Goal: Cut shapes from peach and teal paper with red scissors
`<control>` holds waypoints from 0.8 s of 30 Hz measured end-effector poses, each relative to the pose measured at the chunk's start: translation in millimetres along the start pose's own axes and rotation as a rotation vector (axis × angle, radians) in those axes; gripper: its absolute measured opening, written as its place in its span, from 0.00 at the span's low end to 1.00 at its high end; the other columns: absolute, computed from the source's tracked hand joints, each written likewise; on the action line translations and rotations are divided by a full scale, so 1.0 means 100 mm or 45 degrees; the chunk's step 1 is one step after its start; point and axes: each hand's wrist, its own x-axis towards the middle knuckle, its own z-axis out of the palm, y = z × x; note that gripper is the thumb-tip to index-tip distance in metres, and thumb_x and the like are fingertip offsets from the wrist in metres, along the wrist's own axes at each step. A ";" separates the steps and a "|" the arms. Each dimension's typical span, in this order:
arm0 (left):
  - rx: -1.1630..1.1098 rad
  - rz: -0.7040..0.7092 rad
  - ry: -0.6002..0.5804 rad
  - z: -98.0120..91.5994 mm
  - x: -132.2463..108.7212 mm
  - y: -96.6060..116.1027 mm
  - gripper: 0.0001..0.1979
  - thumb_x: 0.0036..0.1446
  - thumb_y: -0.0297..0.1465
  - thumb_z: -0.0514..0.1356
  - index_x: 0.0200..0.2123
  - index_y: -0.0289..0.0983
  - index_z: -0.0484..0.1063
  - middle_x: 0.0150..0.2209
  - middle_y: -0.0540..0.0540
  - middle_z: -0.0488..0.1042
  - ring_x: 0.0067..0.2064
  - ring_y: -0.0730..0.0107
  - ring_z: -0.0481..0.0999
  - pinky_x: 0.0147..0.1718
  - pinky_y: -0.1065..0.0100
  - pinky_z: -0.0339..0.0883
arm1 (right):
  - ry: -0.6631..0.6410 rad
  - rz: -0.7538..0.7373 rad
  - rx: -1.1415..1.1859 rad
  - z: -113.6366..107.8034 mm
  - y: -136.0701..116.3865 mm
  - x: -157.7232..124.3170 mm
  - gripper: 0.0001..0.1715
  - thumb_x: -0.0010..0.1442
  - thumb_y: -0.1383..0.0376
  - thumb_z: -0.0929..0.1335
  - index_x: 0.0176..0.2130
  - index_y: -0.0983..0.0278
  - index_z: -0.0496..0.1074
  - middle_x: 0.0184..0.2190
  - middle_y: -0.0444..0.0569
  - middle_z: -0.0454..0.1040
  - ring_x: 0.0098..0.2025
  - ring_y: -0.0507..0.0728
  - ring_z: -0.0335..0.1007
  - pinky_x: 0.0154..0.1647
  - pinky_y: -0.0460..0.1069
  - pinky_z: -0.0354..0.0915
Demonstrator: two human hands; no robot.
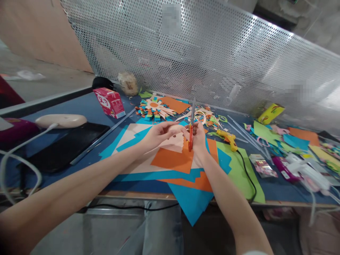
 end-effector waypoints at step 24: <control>0.198 0.218 -0.270 0.01 0.01 -0.07 0.24 0.55 0.32 0.57 0.55 0.39 0.72 0.45 0.45 0.80 0.30 0.75 0.74 0.28 0.73 0.65 | 0.024 -0.131 -0.033 0.01 -0.15 -0.09 0.18 0.50 0.58 0.73 0.33 0.57 0.60 0.27 0.39 0.73 0.31 0.55 0.74 0.36 0.53 0.72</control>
